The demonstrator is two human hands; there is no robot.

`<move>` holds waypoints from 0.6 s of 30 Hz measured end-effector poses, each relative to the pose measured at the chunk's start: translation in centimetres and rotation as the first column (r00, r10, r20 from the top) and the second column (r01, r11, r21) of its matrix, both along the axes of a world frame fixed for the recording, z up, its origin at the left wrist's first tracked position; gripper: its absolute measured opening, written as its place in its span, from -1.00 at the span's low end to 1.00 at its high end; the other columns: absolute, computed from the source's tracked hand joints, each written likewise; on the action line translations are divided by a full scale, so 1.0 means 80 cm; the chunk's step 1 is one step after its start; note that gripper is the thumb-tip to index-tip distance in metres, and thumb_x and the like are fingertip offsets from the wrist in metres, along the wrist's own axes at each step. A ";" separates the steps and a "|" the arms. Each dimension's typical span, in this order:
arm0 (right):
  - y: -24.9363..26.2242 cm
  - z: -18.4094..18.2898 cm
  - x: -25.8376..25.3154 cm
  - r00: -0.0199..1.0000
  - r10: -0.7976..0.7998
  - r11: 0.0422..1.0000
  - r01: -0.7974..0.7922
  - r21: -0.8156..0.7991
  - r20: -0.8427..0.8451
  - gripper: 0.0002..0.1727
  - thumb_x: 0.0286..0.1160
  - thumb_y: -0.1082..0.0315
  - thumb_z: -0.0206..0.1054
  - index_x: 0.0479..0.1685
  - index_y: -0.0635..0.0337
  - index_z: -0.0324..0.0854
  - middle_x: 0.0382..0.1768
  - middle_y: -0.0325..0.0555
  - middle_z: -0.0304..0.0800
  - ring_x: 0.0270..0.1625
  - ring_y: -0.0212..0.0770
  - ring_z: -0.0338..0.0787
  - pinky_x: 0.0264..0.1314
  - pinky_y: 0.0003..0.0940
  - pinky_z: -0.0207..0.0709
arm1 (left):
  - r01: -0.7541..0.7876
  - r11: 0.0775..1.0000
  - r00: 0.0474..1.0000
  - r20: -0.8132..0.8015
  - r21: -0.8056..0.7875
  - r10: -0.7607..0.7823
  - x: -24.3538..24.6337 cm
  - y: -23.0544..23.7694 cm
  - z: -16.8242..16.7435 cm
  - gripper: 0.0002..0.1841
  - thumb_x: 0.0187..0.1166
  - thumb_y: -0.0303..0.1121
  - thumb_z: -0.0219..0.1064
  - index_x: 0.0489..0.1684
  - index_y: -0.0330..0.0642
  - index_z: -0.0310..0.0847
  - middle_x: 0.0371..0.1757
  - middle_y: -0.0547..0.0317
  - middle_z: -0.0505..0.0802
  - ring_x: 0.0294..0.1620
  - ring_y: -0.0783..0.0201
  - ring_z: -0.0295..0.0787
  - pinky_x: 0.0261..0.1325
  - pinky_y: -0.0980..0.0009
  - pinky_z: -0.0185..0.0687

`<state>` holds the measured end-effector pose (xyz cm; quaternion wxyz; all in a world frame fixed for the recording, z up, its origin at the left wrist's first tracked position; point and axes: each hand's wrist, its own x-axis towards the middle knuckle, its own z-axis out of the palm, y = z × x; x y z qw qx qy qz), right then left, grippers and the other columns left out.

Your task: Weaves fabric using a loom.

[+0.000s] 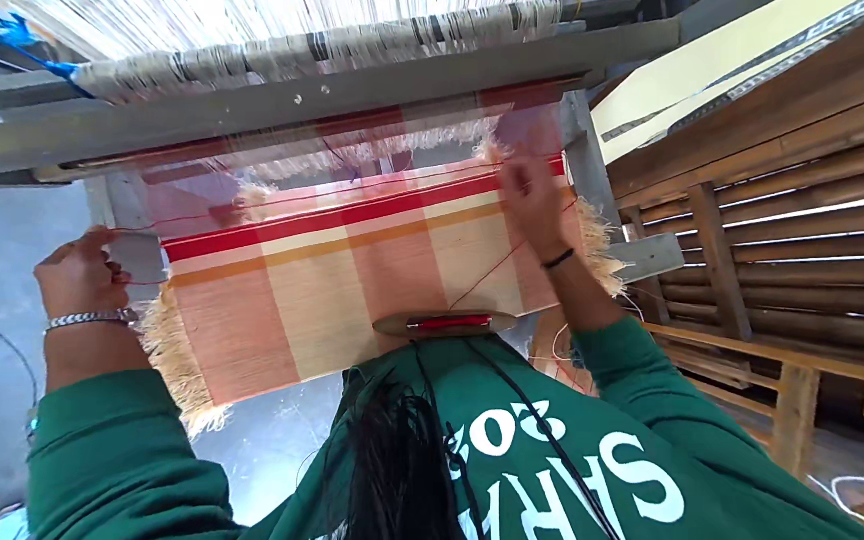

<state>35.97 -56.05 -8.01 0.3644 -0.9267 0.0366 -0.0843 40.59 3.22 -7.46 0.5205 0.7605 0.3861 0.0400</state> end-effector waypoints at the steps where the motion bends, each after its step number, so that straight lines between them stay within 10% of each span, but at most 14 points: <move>1: -0.043 0.004 0.019 0.987 -0.162 0.986 0.162 0.024 0.001 -0.54 0.77 0.16 0.14 0.37 0.38 0.55 0.26 0.21 0.70 0.28 -0.03 0.73 0.40 -0.15 0.61 | 0.002 1.000 1.000 0.000 -0.004 -0.002 -0.001 0.001 0.001 -0.88 0.62 0.01 0.31 -0.24 0.33 0.55 -0.64 0.68 0.38 -0.76 0.67 0.24 -0.66 0.70 0.24; 3: -0.116 -0.004 0.047 0.946 -0.314 0.937 0.323 0.131 -0.085 -0.52 0.76 0.25 0.06 0.51 0.37 0.43 0.42 0.23 0.62 0.40 -0.02 0.68 0.47 -0.13 0.55 | 0.000 1.000 1.000 0.017 -0.015 0.000 0.000 0.002 -0.001 -0.88 0.63 0.00 0.31 -0.24 0.32 0.55 -0.64 0.68 0.37 -0.76 0.67 0.24 -0.66 0.71 0.24; 8: -0.183 -0.025 0.058 0.906 -0.079 0.929 0.218 0.300 -0.415 -0.56 0.76 0.23 0.10 0.51 0.18 0.56 0.47 0.04 0.66 0.48 -0.10 0.62 0.48 -0.02 0.47 | -0.003 1.000 1.000 0.004 -0.003 0.003 0.006 0.005 -0.005 -0.89 0.62 -0.02 0.32 -0.29 0.35 0.54 -0.65 0.69 0.37 -0.77 0.67 0.22 -0.67 0.71 0.20; 18: -0.204 -0.040 0.058 0.910 -0.124 0.935 0.241 0.261 -0.396 -0.68 0.67 0.18 0.32 0.15 0.25 0.70 0.15 0.02 0.83 0.21 -0.14 0.75 0.35 -0.04 0.56 | 0.000 1.000 1.000 -0.006 -0.021 -0.001 0.019 0.013 0.000 -0.88 0.62 0.01 0.31 -0.22 0.37 0.48 -0.63 0.68 0.34 -0.74 0.65 0.21 -0.65 0.67 0.24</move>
